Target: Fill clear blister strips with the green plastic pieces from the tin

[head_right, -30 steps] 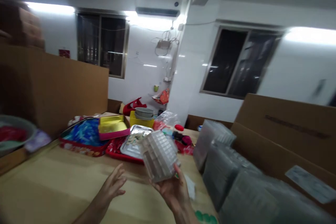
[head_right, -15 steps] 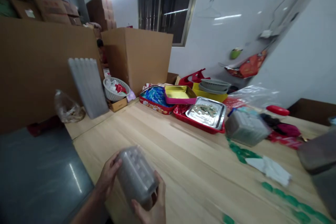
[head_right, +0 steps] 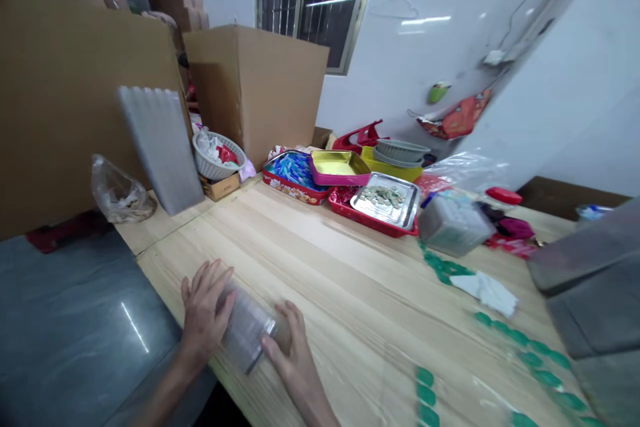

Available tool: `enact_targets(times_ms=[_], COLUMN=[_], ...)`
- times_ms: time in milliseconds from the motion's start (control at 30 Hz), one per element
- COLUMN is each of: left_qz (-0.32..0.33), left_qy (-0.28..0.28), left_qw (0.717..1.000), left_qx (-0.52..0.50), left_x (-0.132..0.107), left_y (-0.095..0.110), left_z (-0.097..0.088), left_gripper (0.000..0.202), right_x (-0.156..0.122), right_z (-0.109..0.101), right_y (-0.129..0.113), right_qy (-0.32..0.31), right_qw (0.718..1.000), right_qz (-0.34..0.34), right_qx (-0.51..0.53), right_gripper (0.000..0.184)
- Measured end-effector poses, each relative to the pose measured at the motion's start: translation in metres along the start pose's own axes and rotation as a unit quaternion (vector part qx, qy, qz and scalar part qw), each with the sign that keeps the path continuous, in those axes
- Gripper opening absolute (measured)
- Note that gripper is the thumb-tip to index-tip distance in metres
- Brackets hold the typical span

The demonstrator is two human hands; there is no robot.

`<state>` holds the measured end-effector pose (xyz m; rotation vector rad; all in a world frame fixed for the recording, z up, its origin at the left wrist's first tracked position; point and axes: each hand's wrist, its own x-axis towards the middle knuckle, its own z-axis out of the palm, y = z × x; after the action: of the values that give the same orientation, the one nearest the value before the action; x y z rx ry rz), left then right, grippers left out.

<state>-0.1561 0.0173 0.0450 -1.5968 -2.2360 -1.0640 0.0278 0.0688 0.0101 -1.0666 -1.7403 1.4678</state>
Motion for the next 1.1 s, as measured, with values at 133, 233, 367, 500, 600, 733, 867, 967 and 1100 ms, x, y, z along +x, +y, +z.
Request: enact_targets(times_ms=[133, 233, 367, 500, 600, 733, 867, 967, 1100], left_qz=[0.099, 0.126, 0.172, 0.200, 0.223, 0.256, 0.273, 0.269, 0.266], left_qy=[-0.089, -0.087, -0.076, -0.049, -0.038, -0.049, -0.064, -0.074, -0.081], left_qw=[0.990, 0.987, 0.981, 0.978, 0.974, 0.965, 0.960, 0.960, 0.960], left_qx=[0.043, 0.055, 0.057, 0.033, 0.003, -0.008, 0.007, 0.021, 0.020], left_x=[0.005, 0.004, 0.002, 0.001, 0.000, 0.000, 0.000, 0.000, -0.001], left_y=[0.011, 0.010, 0.003, -0.001, -0.003, -0.007, -0.008, -0.007, -0.005], left_z=[0.001, 0.003, 0.003, 0.000, -0.002, -0.003, -0.005, -0.007, -0.010], left_gripper=[0.026, 0.029, 0.033, 0.033, 0.031, 0.032, 0.035, 0.036, 0.037], right_x=[0.024, 0.038, 0.047, 0.049, 0.049, 0.047, 0.044, 0.043, 0.054], right_z=[-0.021, -0.027, -0.030, -0.030, -0.030, -0.028, -0.026, -0.025, -0.028], right_y=[-0.029, -0.039, -0.042, -0.043, -0.044, -0.045, -0.045, -0.044, -0.036], right_qy=[-0.068, -0.138, -0.207, -0.242, -0.267, -0.271, -0.241, -0.219, -0.175], right_qw=[0.992, 0.973, 0.950, 0.937, 0.927, 0.931, 0.958, 0.971, 0.982], right_qz=[0.013, 0.049, 0.070, 0.085, 0.096, 0.081, 0.035, -0.005, -0.013], right_qx=[0.106, 0.180, 0.222, 0.236, 0.244, 0.230, 0.150, 0.098, 0.065], right_gripper=[0.031, 0.026, 0.021, 0.018, 0.018, 0.021, 0.025, 0.027, 0.028])
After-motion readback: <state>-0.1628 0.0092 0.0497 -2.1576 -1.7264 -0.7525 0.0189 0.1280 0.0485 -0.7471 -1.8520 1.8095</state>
